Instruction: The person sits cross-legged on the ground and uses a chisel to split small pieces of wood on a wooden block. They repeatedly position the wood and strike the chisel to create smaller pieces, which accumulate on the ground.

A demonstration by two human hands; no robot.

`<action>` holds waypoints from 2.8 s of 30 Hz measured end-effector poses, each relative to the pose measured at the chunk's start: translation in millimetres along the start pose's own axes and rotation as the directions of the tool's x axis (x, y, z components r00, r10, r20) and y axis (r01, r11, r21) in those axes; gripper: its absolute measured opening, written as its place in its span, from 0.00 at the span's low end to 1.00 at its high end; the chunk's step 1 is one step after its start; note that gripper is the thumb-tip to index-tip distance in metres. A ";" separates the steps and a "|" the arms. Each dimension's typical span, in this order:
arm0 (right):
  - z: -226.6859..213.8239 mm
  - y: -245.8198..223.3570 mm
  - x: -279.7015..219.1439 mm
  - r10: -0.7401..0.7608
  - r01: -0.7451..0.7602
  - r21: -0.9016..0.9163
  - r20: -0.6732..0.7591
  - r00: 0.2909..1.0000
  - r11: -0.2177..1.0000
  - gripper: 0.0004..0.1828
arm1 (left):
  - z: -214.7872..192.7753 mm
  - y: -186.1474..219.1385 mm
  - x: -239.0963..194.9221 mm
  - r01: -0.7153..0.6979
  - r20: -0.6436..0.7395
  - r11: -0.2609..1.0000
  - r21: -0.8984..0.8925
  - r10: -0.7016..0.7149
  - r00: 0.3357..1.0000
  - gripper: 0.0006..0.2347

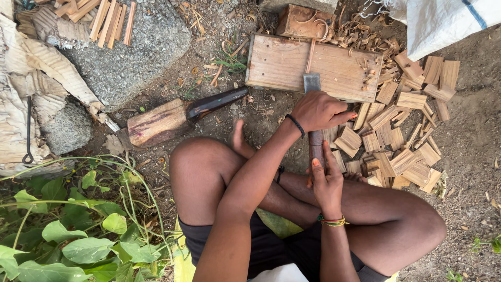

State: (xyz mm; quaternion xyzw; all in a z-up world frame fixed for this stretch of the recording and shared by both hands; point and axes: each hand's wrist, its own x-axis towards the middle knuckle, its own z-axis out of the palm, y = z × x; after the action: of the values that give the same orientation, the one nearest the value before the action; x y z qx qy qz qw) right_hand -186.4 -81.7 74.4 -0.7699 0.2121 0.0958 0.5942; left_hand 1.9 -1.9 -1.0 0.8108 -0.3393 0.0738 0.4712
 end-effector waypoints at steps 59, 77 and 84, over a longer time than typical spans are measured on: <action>46.0 -20.2 70.2 -0.069 0.068 0.088 0.001 0.998 0.994 0.35 | -23.7 -49.7 68.5 0.118 0.255 0.980 0.159 -0.156 0.954 0.19; 1.4 -13.4 -0.4 0.011 -0.007 0.085 -0.043 0.999 0.996 0.35 | 3.7 12.7 24.6 0.083 0.176 0.996 -0.028 -0.077 0.981 0.19; 1.3 -20.5 -15.6 0.010 -0.010 0.024 -0.005 1.000 1.000 0.34 | -10.1 17.3 0.6 0.072 0.007 0.995 -0.065 -0.071 0.997 0.17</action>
State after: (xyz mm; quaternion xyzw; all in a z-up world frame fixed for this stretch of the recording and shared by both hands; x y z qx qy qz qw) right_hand -191.2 -72.9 98.2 -0.7619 0.2186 0.0942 0.6024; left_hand -6.3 0.4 17.1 0.8069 -0.3134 0.0440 0.4987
